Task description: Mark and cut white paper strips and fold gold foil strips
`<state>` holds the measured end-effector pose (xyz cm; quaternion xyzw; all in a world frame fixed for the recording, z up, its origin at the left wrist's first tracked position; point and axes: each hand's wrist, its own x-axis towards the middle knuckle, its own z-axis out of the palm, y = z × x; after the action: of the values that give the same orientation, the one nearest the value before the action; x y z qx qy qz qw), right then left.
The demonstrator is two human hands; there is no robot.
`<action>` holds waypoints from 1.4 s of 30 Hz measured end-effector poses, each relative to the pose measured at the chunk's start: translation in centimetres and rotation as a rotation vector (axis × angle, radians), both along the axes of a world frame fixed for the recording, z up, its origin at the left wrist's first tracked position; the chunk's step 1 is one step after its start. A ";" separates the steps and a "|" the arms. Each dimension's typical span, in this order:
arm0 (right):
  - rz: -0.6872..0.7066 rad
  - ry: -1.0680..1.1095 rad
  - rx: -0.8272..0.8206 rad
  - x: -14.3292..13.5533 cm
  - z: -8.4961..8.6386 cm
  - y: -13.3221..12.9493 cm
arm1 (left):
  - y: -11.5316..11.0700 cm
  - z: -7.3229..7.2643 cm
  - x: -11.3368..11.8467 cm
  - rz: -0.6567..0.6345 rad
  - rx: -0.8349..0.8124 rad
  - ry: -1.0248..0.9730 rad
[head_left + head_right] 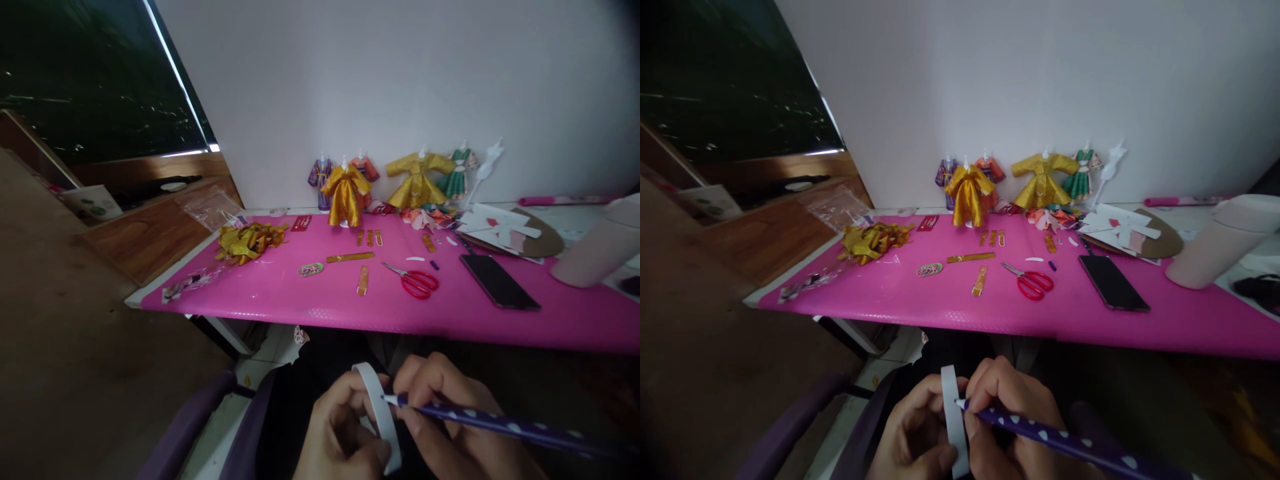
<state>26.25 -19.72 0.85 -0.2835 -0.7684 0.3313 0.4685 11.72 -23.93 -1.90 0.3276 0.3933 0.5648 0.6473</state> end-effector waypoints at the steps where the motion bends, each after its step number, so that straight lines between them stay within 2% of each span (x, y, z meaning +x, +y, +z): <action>1: 0.002 0.002 -0.005 0.0 0.2 0.0 | 0.0 0.0 0.0 0.002 -0.005 0.003; 12: -0.005 0.027 -0.021 0.0 -0.3 0.0 | -0.1 -0.5 0.1 -0.030 0.006 0.008; 17: -0.027 -0.015 -0.014 0.2 0.0 -0.2 | 0.0 -0.2 -0.1 -0.018 0.001 0.021; 25: -0.012 -0.009 -0.005 0.2 -0.6 -0.1 | -0.1 -0.3 0.0 -0.022 0.007 -0.020; 30: -0.040 -0.055 -0.002 0.4 -0.3 -0.1 | -0.1 -0.2 0.0 -0.025 0.001 0.009; 35: -0.014 -0.011 0.012 0.2 0.1 0.0 | 0.0 0.1 0.1 -0.026 -0.004 0.016; 42: -0.011 -0.020 -0.049 0.3 0.1 -0.2 | 0.0 -0.6 0.0 -0.025 0.030 -0.008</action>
<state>26.54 -19.95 0.99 -0.3025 -0.7630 0.3446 0.4555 11.75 -23.95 -2.46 0.3399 0.3778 0.5637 0.6511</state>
